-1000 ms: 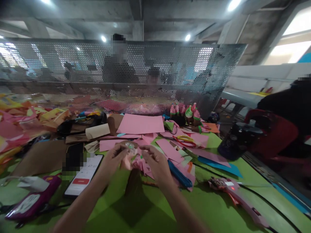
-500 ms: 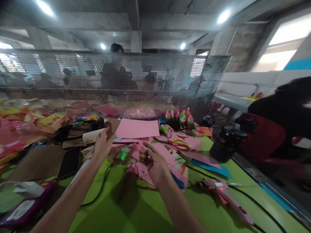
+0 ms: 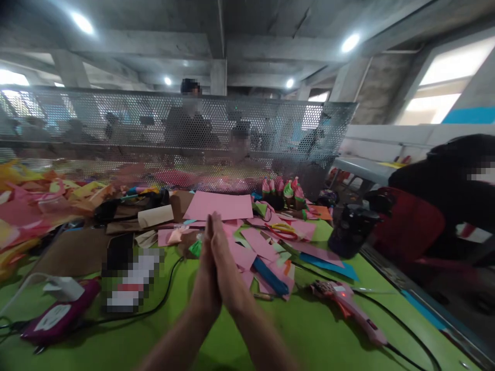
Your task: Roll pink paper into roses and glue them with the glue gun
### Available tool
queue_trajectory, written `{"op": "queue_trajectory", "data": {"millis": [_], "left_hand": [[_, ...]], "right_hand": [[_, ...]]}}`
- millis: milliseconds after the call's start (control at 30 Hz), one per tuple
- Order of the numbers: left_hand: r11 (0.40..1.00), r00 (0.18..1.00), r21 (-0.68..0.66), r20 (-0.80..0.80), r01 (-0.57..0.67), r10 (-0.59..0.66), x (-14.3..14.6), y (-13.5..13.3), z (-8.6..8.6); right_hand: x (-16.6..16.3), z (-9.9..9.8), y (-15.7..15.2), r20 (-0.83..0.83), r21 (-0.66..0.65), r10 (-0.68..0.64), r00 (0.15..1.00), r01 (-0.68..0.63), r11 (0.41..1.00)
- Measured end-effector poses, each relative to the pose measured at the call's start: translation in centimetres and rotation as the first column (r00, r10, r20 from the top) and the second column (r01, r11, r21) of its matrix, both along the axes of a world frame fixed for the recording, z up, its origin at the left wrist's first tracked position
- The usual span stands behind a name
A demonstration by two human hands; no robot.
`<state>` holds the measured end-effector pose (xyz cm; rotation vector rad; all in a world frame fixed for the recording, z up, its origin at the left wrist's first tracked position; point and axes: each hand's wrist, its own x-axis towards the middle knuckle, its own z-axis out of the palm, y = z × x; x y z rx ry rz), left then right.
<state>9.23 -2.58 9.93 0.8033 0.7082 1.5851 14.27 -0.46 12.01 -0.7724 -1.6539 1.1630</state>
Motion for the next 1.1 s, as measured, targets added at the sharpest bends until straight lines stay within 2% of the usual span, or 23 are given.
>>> {"op": "queue_trajectory", "data": {"millis": [67,133,300,400,433,533,600,667,767,833,900,967,1100], "left_hand": [[0.999,0.999,-0.003,-0.003,0.045,-0.045,0.9,-1.6,-0.3],[0.999,0.999,0.019,0.025,0.047,-0.047,0.7,-2.0,0.2],[0.998,0.998,0.052,0.057,-0.022,0.019,-2.8,-0.3,2.2],[0.999,0.999,0.053,0.050,-0.006,0.004,-2.0,-1.2,1.5],[0.998,0.999,0.055,0.049,0.006,-0.009,-1.3,-1.8,1.2],[0.998,0.997,0.064,0.072,0.030,-0.034,-0.1,-3.2,0.4],[0.999,0.998,0.039,0.057,0.019,-0.022,-0.7,-3.1,0.4],[0.997,0.997,0.030,0.021,-0.071,0.071,-1.7,-2.6,0.4],[0.995,0.995,0.037,0.029,-0.095,0.094,-2.4,-2.3,0.0],[0.997,0.996,0.036,0.052,-0.070,0.068,-1.9,-2.6,-0.4],[0.999,0.994,0.023,0.105,-0.030,0.027,-1.3,-2.9,-0.6],[1.000,0.989,-0.004,0.150,-0.003,0.004,-1.4,-3.1,-0.8],[0.999,0.998,-0.017,-0.053,-0.027,0.026,-2.9,-2.7,-1.5]], "right_hand": [[0.1,0.9,1.1,-0.024,0.099,-0.103,0.994,0.104,0.990],[-0.2,0.8,0.7,-0.038,0.132,-0.124,0.992,0.128,0.983],[-1.8,-1.8,-3.6,0.016,0.221,0.022,1.000,-0.025,0.975],[-1.8,-1.2,-2.7,-0.006,0.179,0.020,1.000,-0.018,0.984],[-1.6,-0.6,-1.8,-0.009,0.114,-0.013,1.000,0.014,0.993],[-1.2,0.6,-0.2,0.010,0.136,-0.147,0.989,0.145,0.980],[-1.5,0.1,-1.2,0.076,0.112,-0.077,0.994,0.068,0.991],[-2.1,-1.2,-3.1,0.125,0.104,-0.002,0.992,-0.011,0.995],[-2.8,-2.3,-4.1,0.172,0.188,0.051,0.984,-0.084,0.979],[-2.7,-1.8,-2.8,0.193,0.123,0.012,0.981,-0.036,0.992],[-2.5,-0.9,-1.1,0.181,0.163,-0.122,0.976,0.093,0.982],[-2.5,-0.4,-0.8,0.183,0.191,-0.150,0.972,0.115,0.975],[-2.9,-1.2,-4.2,0.318,0.179,0.033,0.947,-0.094,0.979]]}}
